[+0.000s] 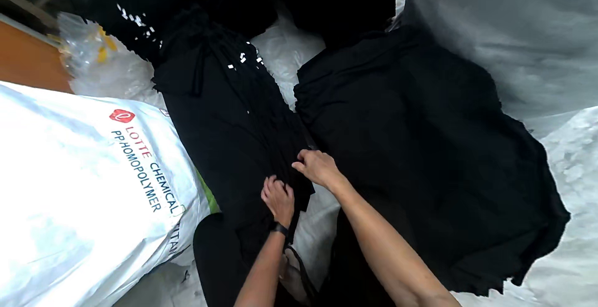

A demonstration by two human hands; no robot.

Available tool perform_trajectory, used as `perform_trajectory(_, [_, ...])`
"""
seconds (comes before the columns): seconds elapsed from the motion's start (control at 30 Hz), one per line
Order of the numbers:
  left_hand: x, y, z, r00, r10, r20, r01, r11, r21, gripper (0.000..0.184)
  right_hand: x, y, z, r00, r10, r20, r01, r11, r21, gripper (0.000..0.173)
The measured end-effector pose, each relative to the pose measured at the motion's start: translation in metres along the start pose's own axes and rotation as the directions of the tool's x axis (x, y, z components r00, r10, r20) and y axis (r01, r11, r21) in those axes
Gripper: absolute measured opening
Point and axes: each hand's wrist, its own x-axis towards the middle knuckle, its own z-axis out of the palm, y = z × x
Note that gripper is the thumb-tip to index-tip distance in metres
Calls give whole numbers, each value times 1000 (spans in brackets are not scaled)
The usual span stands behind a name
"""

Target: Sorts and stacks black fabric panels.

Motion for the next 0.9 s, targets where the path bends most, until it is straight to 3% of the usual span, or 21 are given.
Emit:
perform_trajectory(0.03, [-11, -8, 1, 1000, 16, -8, -16, 999, -44, 18, 8, 3, 9, 997, 27, 77, -21, 997, -70, 47])
perform_trajectory(0.1, [-6, -4, -22, 991, -51, 126, 63, 994, -88, 20, 15, 5, 21, 963, 104, 247, -43, 970, -238, 45])
perform_trajectory(0.2, [36, 18, -61, 958, -161, 238, 189, 977, -99, 46, 23, 4, 24, 949, 139, 284, -57, 959, -277, 44])
perform_trajectory(0.3, [70, 26, -60, 964, -159, 212, 202, 958, -203, 54, 32, 1, 24, 976, 104, 189, -69, 981, -184, 42])
perform_trajectory(0.4, [82, 22, -49, 968, -180, 177, 228, 926, -301, 44, 41, 0, 37, 993, 46, 106, -47, 999, 3, 38])
perform_trajectory(0.5, [86, 19, -62, 903, -356, 239, 429, 756, -495, 44, 52, 0, 56, 997, 71, -22, -61, 950, 307, 31])
perform_trajectory(0.57, [83, 15, -80, 883, -420, 209, 459, 678, -574, 42, 56, -1, 66, 991, 124, -59, -87, 898, 430, 30])
perform_trajectory(0.7, [76, 5, -110, 955, -291, 60, 286, 849, -445, 30, 54, -6, 77, 973, 228, -42, -188, 883, 430, 32])
perform_trajectory(0.8, [79, 15, -120, 964, -160, 212, 215, 939, -268, 25, 54, -7, 80, 965, 260, -44, -224, 897, 381, 36])
perform_trajectory(0.9, [89, 26, -100, 905, -197, 376, 231, 972, -47, 34, 64, 4, 87, 972, 206, 114, -235, 865, 444, 28])
